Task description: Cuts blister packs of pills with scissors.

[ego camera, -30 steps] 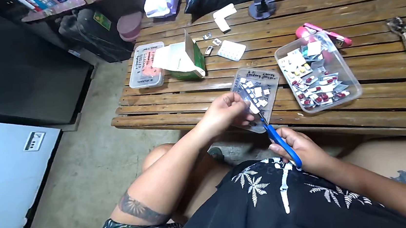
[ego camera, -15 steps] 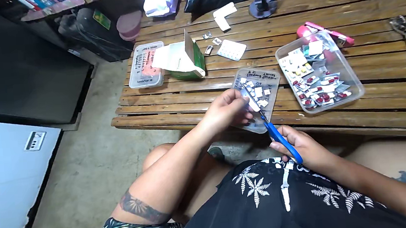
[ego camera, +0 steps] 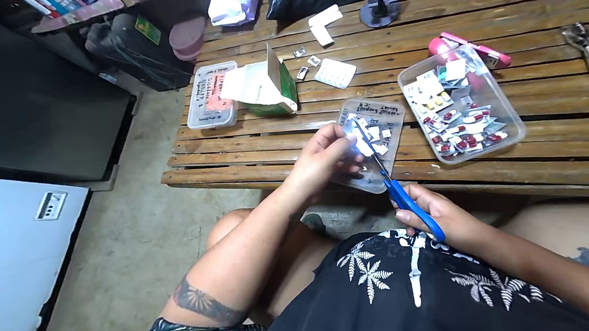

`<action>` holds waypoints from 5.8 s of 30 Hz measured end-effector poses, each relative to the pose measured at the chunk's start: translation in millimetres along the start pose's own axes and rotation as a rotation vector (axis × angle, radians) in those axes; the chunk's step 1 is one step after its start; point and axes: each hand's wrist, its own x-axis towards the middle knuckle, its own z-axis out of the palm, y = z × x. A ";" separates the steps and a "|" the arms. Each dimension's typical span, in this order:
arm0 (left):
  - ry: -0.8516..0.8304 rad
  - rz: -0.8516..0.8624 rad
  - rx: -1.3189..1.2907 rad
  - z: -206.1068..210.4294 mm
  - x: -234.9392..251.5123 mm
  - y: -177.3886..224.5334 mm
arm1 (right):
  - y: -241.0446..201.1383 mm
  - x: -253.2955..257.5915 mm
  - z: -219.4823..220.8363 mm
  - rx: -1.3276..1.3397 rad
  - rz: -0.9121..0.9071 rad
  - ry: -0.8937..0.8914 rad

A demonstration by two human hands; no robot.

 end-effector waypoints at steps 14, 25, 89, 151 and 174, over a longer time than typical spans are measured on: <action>0.006 0.044 0.077 -3.1 -2.0 5.6 | -2.7 -4.4 -2.6 0.019 0.001 0.009; -0.261 0.040 0.300 -14.2 -5.2 12.0 | -2.9 -7.0 -11.7 0.012 0.011 -0.128; -0.054 0.039 0.182 1.9 -5.2 4.6 | -5.6 -3.6 -15.5 0.002 0.043 -0.038; -0.054 0.237 0.573 -7.9 5.8 2.6 | -10.5 -5.4 -20.1 -0.093 0.061 0.054; -0.053 -0.044 0.114 0.5 -2.5 6.9 | -6.0 -6.2 -14.1 -0.118 -0.011 0.012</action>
